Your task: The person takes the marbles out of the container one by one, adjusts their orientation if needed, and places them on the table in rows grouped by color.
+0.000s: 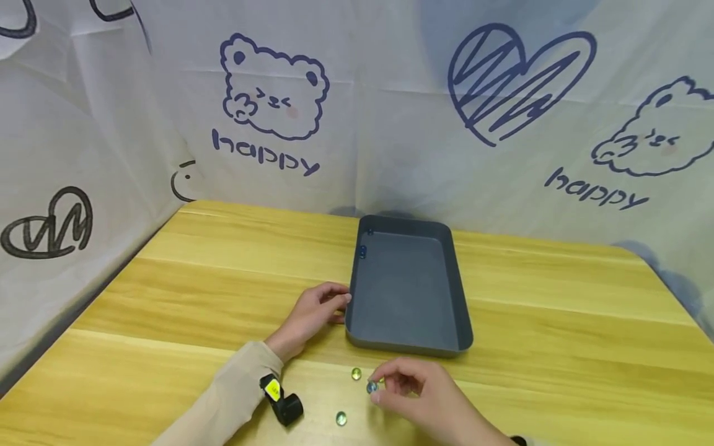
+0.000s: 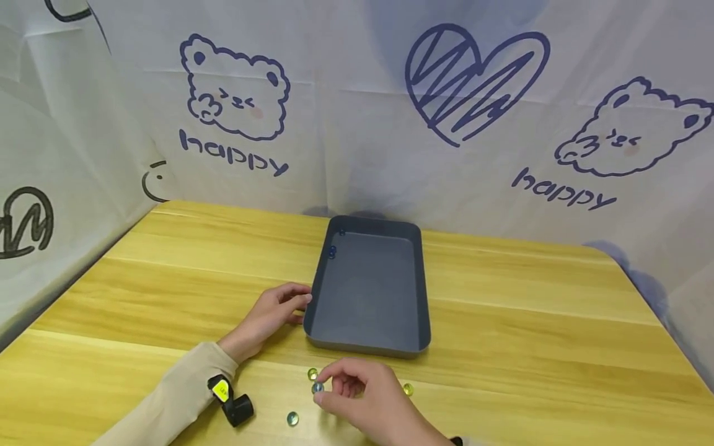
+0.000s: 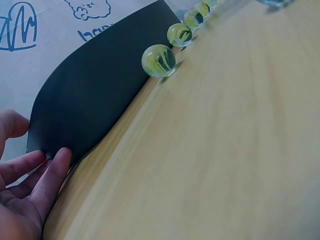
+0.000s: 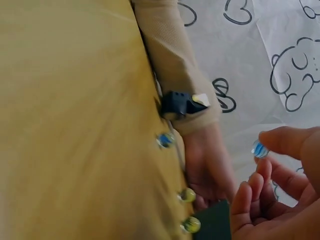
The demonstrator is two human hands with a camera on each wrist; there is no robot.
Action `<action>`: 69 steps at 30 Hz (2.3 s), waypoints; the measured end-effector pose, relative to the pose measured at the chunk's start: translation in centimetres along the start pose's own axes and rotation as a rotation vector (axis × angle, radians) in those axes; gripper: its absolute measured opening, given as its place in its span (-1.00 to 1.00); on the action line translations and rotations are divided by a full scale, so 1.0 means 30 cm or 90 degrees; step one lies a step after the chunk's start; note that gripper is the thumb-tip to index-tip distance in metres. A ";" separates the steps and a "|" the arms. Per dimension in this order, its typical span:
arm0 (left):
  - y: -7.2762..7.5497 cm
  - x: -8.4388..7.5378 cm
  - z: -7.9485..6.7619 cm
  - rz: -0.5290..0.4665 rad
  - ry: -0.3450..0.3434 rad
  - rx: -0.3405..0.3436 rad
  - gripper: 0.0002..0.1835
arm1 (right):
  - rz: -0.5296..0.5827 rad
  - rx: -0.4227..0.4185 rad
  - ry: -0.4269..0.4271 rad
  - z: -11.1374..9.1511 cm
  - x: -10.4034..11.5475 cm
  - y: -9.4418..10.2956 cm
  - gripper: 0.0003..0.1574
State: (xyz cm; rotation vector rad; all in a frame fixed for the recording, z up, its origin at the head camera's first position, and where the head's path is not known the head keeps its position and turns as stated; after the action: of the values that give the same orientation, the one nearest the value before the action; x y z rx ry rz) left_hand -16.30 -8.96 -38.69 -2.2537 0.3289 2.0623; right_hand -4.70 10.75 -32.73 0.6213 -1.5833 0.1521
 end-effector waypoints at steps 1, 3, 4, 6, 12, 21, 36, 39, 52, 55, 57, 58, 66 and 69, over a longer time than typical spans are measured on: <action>0.000 0.000 0.000 0.000 -0.002 -0.002 -0.70 | 0.009 0.012 -0.019 -0.002 -0.009 -0.004 -0.73; 0.001 0.000 -0.002 -0.002 -0.004 -0.006 -0.70 | 0.031 0.038 -0.048 -0.008 -0.024 -0.011 -0.73; 0.002 -0.001 -0.002 -0.005 -0.003 -0.007 -0.70 | 0.043 0.051 -0.058 -0.012 -0.031 -0.014 -0.72; 0.003 -0.001 -0.002 -0.009 0.000 -0.009 -0.71 | 0.051 0.077 -0.060 -0.019 -0.043 -0.021 -0.71; 0.000 -0.001 0.001 -0.011 0.007 -0.008 -0.71 | 0.067 0.125 -0.044 -0.031 -0.080 -0.041 -0.76; 0.002 -0.002 -0.005 -0.002 -0.015 0.003 -0.66 | 0.010 0.122 -0.032 -0.023 -0.099 -0.054 -0.81; -0.002 -0.006 0.002 -0.010 0.000 -0.007 -0.69 | -0.072 0.125 -0.019 -0.005 -0.091 -0.046 -0.86; -0.002 -0.010 0.000 -0.009 -0.004 -0.009 -0.68 | -0.090 0.117 -0.007 -0.002 -0.091 -0.045 -0.88; 0.001 -0.002 0.004 -0.001 0.003 -0.016 -0.70 | -0.134 0.109 -0.006 0.009 -0.089 -0.045 -0.90; 0.000 0.003 0.003 -0.002 0.006 -0.014 -0.70 | -0.136 0.114 -0.012 0.010 -0.091 -0.045 -0.89; -0.001 0.005 0.003 -0.004 0.003 -0.012 -0.70 | -0.142 0.115 -0.013 0.012 -0.092 -0.043 -0.89; -0.002 0.005 0.003 -0.005 0.001 -0.010 -0.70 | -0.145 0.116 -0.013 0.012 -0.092 -0.042 -0.89; -0.002 -0.001 0.001 0.000 -0.003 -0.012 -0.70 | -0.149 0.124 -0.011 0.016 -0.090 -0.040 -0.89; -0.003 -0.002 0.003 0.000 -0.003 -0.013 -0.69 | -0.151 0.125 -0.006 0.017 -0.089 -0.037 -0.89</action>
State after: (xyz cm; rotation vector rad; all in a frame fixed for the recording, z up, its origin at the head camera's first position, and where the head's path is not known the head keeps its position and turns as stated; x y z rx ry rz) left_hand -16.38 -8.85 -38.63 -2.2604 0.3091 2.0790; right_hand -4.65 10.38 -35.65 0.9595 -1.5009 0.1282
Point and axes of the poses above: each hand's wrist, its own z-axis towards the middle knuckle, its own y-axis out of the back of the hand, x = y × z, the point moved 1 cm from there along z, towards the middle knuckle, and after that the axes turned 1 degree about z, right-handed, at the moved point
